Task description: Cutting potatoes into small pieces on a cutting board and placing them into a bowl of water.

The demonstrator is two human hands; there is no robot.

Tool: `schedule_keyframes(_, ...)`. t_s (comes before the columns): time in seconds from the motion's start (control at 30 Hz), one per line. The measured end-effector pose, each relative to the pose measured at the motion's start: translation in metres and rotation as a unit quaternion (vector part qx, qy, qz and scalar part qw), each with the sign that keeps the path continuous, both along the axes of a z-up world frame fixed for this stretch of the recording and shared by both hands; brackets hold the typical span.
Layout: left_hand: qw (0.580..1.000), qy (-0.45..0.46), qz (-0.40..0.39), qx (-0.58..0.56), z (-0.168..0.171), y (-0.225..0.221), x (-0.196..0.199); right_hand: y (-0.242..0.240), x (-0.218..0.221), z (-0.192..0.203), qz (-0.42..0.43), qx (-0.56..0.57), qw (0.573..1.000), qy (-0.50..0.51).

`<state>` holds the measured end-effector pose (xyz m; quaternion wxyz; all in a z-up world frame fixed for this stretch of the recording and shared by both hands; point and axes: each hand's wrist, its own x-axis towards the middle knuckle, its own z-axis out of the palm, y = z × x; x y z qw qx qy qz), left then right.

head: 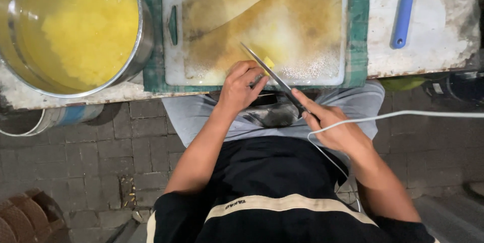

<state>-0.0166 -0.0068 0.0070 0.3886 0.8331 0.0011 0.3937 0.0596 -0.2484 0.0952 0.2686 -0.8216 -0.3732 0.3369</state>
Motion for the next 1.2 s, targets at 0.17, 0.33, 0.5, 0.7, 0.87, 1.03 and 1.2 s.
schedule_keyframes(0.17,1.0,0.007,0.004,0.011,-0.004,-0.001,0.0,-0.002,-0.006,0.014,-0.003,-0.032,0.999,0.0)
schedule_keyframes(0.33,1.0,0.012,0.004,0.009,-0.003,-0.001,0.002,0.001,-0.006,0.014,-0.004,-0.044,0.999,0.004)
schedule_keyframes(0.5,1.0,0.008,0.002,0.006,0.003,-0.001,0.003,0.009,-0.003,0.01,-0.003,-0.04,0.999,0.021)
schedule_keyframes(0.7,1.0,0.011,0.01,0.0,0.006,-0.003,0.002,0.027,0.008,-0.005,0.004,-0.006,0.999,0.039)
schedule_keyframes(0.87,0.999,0.032,0.028,0.003,-0.012,-0.004,0.005,0.016,0.016,-0.042,-0.083,0.075,0.991,0.075)
schedule_keyframes(1.03,0.996,0.076,0.035,0.032,-0.015,0.001,0.002,-0.009,0.009,-0.051,-0.205,0.168,0.946,0.188)
schedule_keyframes(1.2,0.971,0.173,-0.083,0.141,-0.003,0.019,0.011,-0.039,-0.002,-0.078,-0.259,0.224,0.88,0.331)
